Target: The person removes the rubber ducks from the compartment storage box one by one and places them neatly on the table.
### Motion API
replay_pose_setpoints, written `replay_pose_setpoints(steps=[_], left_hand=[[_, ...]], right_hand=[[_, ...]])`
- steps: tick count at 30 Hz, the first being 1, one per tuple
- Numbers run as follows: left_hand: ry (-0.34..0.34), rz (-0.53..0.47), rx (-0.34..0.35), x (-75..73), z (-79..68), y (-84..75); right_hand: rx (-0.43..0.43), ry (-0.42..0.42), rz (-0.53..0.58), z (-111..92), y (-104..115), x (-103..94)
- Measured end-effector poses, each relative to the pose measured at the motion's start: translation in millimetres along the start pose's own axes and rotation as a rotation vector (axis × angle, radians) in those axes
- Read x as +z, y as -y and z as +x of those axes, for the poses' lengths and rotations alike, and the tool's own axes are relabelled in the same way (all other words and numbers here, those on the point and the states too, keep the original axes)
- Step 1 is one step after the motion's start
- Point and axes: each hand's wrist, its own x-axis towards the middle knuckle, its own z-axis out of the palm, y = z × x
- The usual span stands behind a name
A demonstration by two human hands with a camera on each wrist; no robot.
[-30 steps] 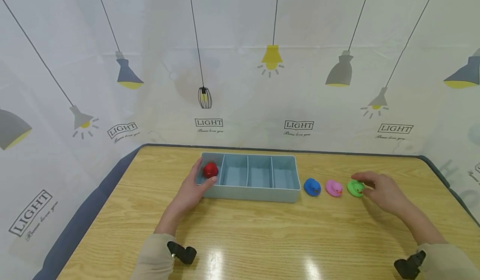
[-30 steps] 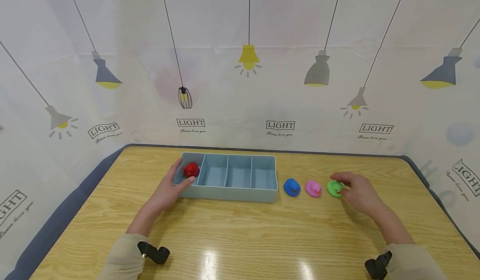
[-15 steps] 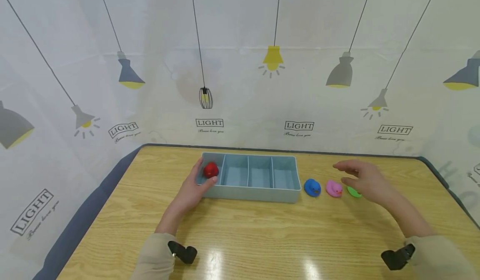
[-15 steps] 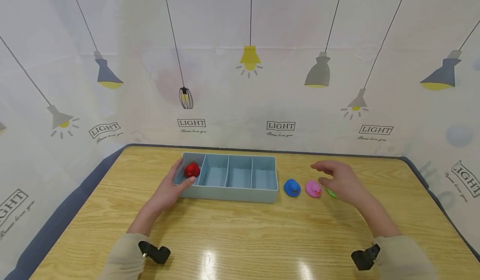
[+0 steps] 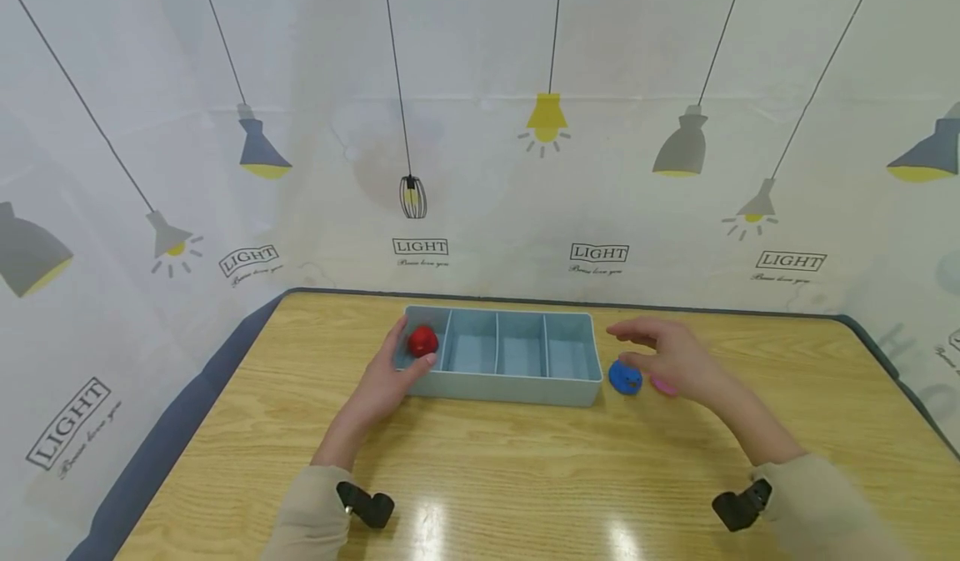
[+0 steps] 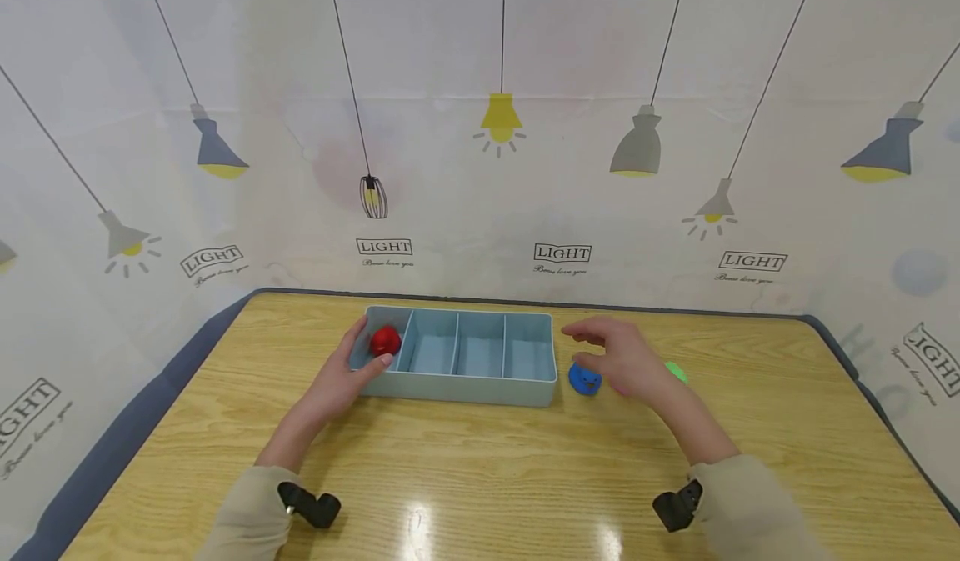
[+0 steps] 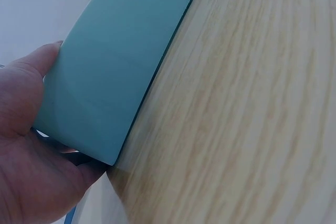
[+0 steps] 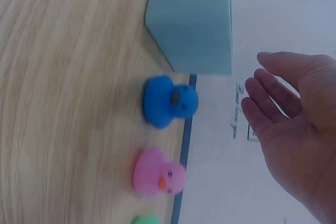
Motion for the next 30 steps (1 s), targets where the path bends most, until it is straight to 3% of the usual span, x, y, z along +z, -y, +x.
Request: replay_pose_setpoints(steps=[16, 30], left_hand=[[-0.003, 0.001, -0.014, 0.9, 0.9, 0.6], [-0.006, -0.015, -0.021, 0.7, 2.8, 2.4]], right_hand=[[-0.078, 0.081, 0.153, 33, 33, 58.2], [-0.134, 0.081, 0.154, 46, 52, 90.1]])
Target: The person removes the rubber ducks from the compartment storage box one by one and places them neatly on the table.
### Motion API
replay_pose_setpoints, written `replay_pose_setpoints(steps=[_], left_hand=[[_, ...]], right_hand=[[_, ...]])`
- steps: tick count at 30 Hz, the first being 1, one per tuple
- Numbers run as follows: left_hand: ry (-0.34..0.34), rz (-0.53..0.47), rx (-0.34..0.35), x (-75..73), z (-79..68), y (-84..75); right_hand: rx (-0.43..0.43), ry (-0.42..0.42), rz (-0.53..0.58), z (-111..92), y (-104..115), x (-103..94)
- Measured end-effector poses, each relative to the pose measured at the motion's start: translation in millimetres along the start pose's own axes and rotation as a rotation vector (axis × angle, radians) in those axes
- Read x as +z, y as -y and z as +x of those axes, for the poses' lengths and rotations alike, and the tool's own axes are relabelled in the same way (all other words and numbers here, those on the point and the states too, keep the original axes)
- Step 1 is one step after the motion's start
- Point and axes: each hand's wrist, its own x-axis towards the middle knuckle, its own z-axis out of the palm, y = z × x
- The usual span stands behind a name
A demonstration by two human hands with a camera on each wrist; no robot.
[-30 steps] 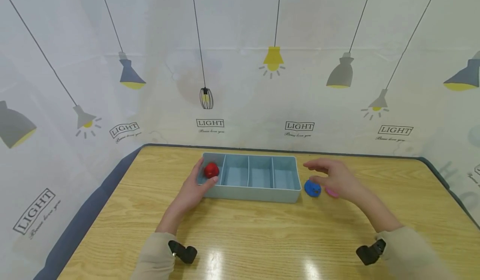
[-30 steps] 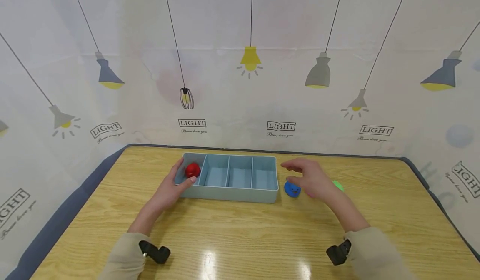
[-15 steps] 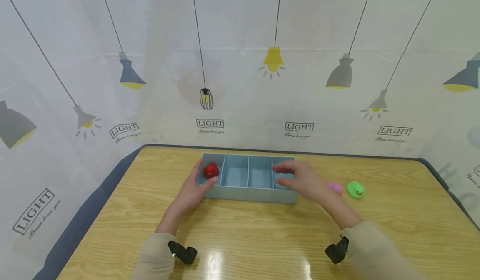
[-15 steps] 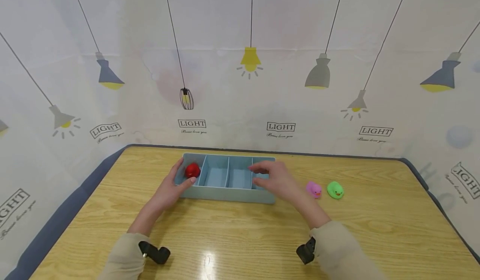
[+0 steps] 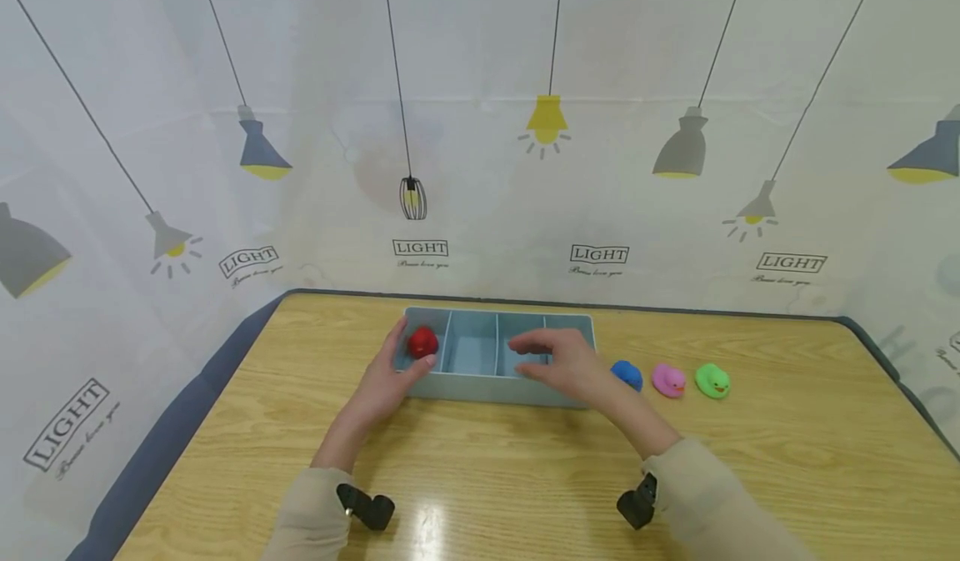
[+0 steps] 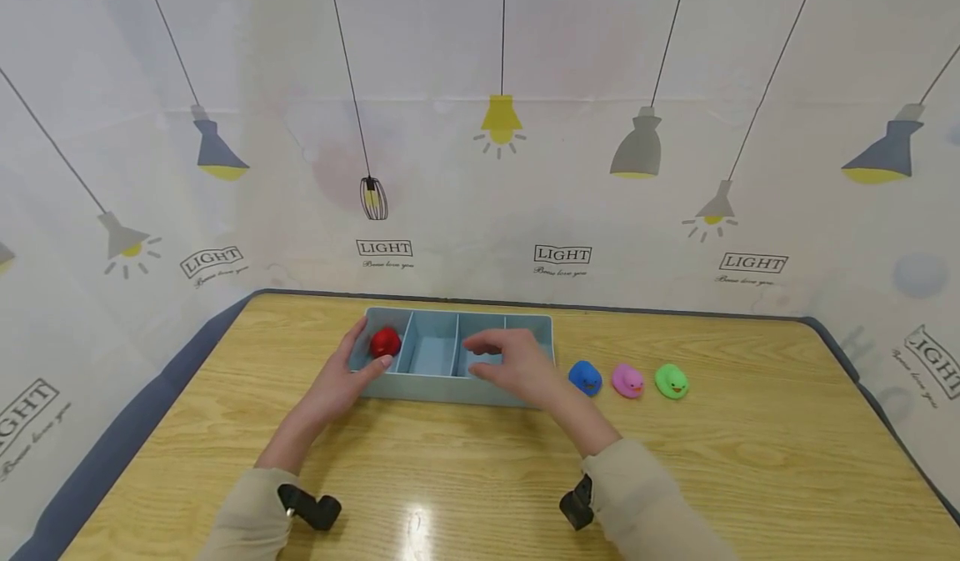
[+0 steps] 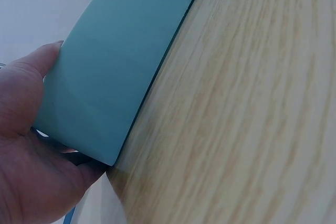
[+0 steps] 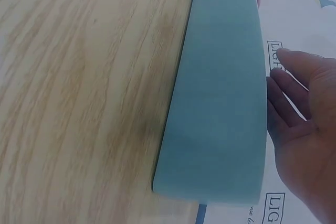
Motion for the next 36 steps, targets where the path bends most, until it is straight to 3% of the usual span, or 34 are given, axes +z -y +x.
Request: replay_pose_setpoints(steps=[36], left_hand=[[-0.01, 0.007, 0.034, 0.3, -3.1, -1.0]], right_hand=[[-0.093, 0.067, -0.053, 27, 27, 45.6]])
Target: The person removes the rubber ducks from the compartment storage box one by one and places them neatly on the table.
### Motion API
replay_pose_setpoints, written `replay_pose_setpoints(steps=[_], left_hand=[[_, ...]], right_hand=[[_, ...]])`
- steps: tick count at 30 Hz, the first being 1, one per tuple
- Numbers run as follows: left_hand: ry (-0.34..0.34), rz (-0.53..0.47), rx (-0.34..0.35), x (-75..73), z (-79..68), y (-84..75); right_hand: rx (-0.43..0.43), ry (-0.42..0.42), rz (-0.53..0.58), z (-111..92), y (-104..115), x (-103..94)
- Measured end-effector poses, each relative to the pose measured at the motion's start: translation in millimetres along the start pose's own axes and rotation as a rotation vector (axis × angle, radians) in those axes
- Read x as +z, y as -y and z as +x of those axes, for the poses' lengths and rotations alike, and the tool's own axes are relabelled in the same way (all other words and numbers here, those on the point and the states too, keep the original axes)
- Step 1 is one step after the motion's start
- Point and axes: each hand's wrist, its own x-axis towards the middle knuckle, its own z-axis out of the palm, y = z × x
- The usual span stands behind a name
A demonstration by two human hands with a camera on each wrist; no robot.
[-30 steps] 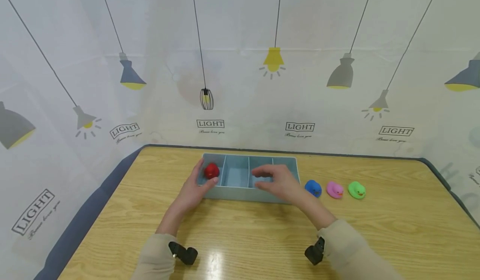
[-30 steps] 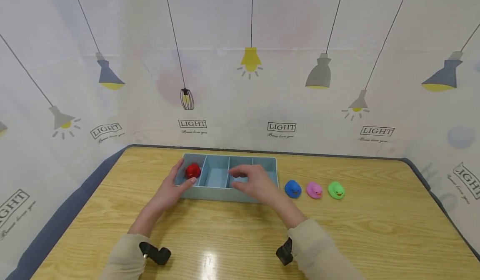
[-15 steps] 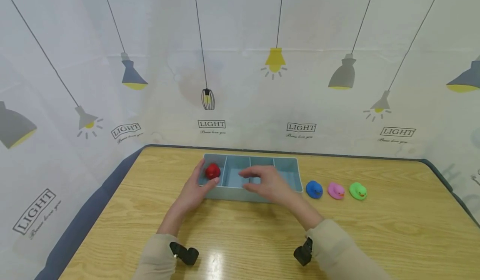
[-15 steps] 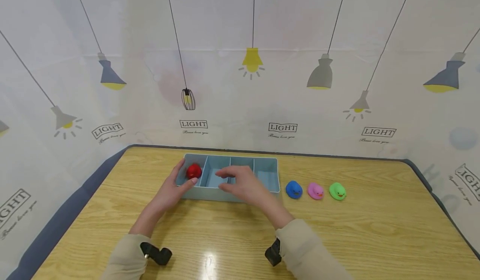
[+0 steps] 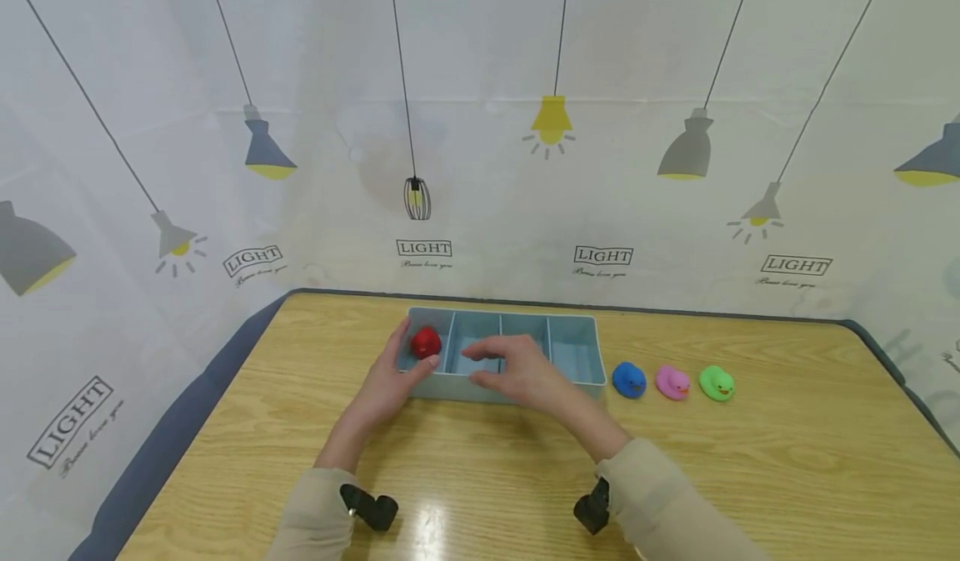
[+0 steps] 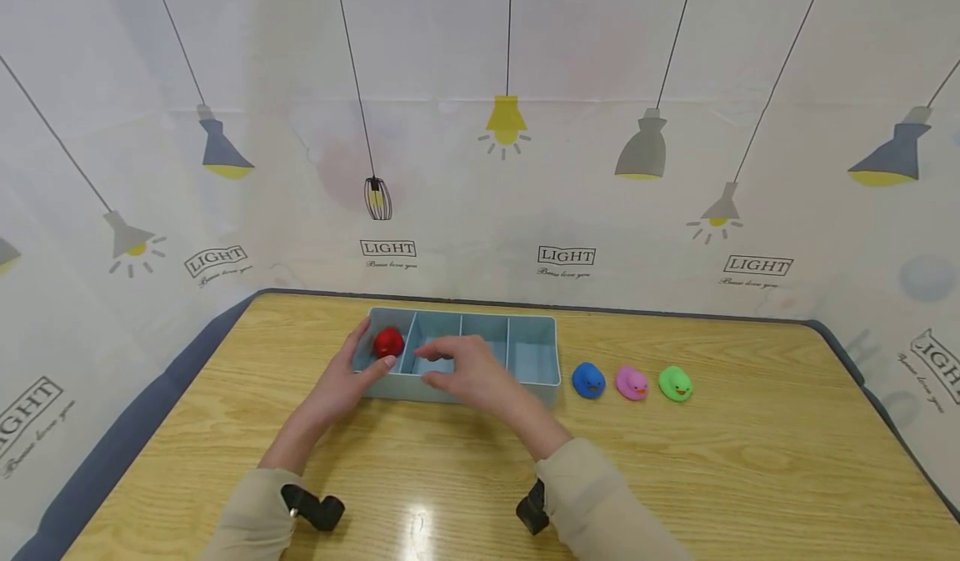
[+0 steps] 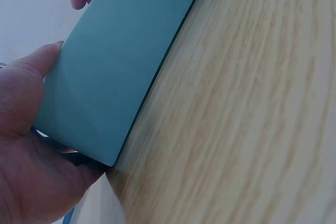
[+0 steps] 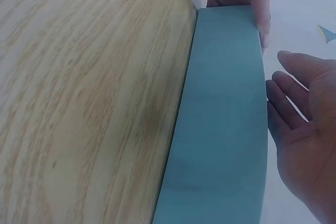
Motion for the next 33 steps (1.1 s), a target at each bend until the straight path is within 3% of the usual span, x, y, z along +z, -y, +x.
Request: replay_pose_setpoints(steps=[15, 33], left_hand=[[0.003, -0.014, 0.014, -0.7, 0.5, 1.0], [0.011, -0.03, 0.001, -1.2, 0.4, -1.6]], right_hand=[[0.043, 0.019, 0.001, 16, 7, 5.0], [0.03, 0.001, 0.008, 28, 4, 1.1]])
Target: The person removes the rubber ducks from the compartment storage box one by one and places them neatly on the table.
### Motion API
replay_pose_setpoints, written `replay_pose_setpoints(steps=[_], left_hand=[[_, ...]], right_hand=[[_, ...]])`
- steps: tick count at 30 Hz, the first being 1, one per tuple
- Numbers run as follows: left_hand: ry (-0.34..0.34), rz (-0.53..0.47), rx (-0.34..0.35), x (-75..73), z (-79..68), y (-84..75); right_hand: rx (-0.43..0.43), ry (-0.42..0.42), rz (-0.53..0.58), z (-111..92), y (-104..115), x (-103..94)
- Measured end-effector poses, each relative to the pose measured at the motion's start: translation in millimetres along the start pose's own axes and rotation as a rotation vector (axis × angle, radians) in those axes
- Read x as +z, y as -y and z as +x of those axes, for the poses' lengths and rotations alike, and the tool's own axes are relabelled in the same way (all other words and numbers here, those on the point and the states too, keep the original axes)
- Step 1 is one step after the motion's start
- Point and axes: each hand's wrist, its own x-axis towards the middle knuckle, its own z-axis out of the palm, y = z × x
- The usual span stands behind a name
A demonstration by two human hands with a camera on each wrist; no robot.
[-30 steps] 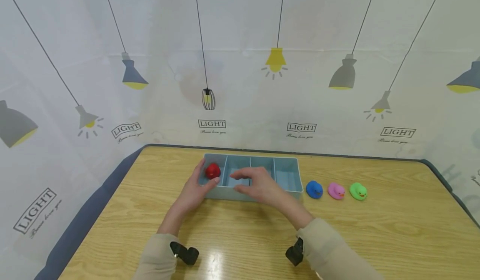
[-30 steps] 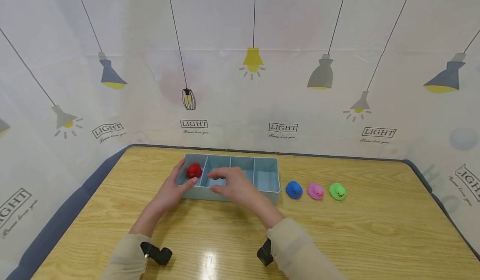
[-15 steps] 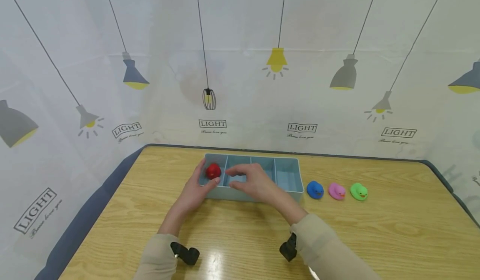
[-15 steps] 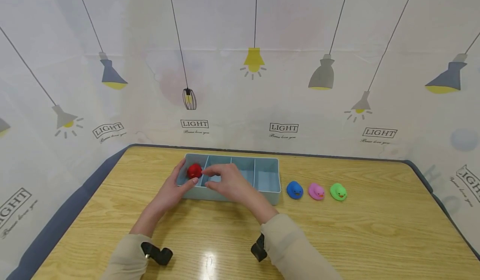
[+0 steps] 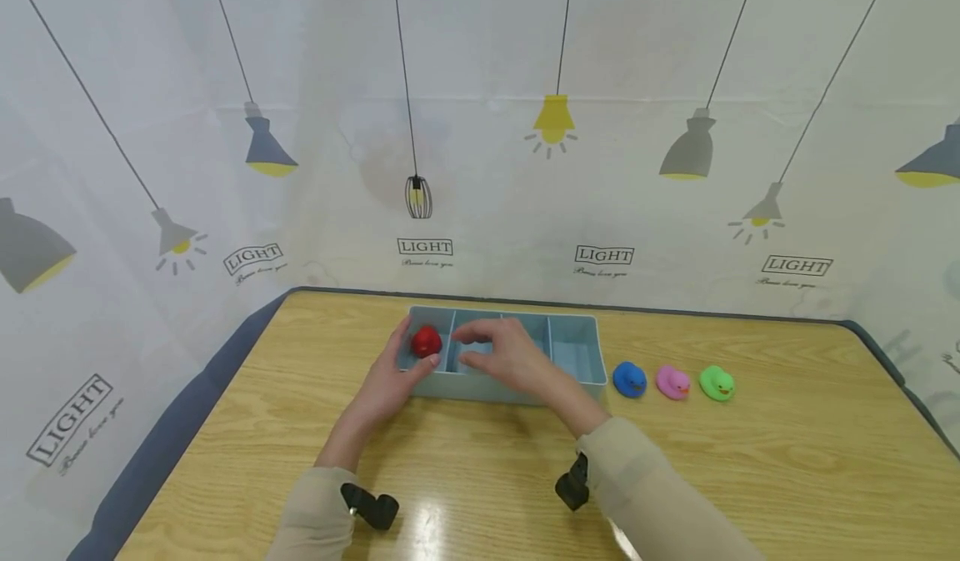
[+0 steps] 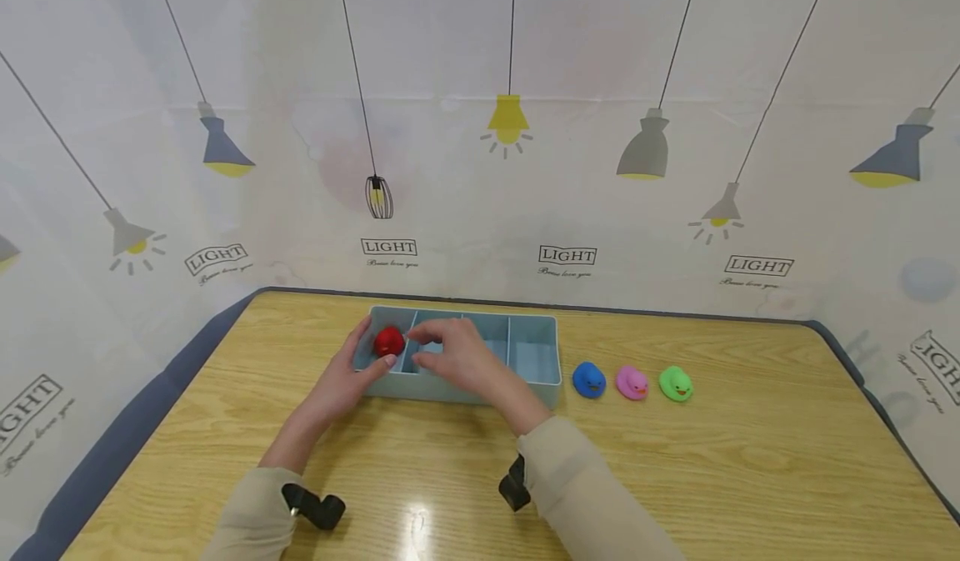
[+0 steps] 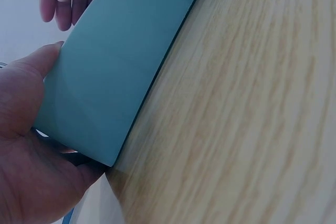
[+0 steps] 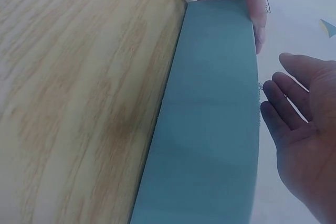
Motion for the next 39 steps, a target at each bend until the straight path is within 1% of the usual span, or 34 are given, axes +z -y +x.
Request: replay_pose_setpoints(steps=[5, 13, 18, 21, 25, 29, 39], left_hand=[[-0.01, 0.008, 0.004, -2.2, -0.1, 1.0], [-0.011, -0.001, 0.003, -4.3, -0.5, 3.1], [-0.011, -0.008, 0.006, -4.9, -1.3, 3.5], [-0.011, -0.007, 0.003, -4.6, -1.2, 4.0], [-0.014, 0.003, 0.005, -4.5, -1.2, 3.6], [-0.013, 0.005, 0.017, -4.2, -1.5, 1.9], [0.005, -0.006, 0.026, -1.5, -2.0, 1.5]], right_hand=[[0.028, 0.007, 0.008, 12, 1, 0.1], [0.051, 0.038, -0.039, 32, 7, -2.3], [0.067, 0.046, -0.03, 39, 9, -3.7], [0.079, 0.05, -0.003, 41, 10, -2.5], [0.08, 0.058, 0.02, 46, 11, 1.9], [0.087, 0.061, 0.015, 50, 12, 8.2], [0.113, 0.052, -0.027, 64, 5, 26.9]])
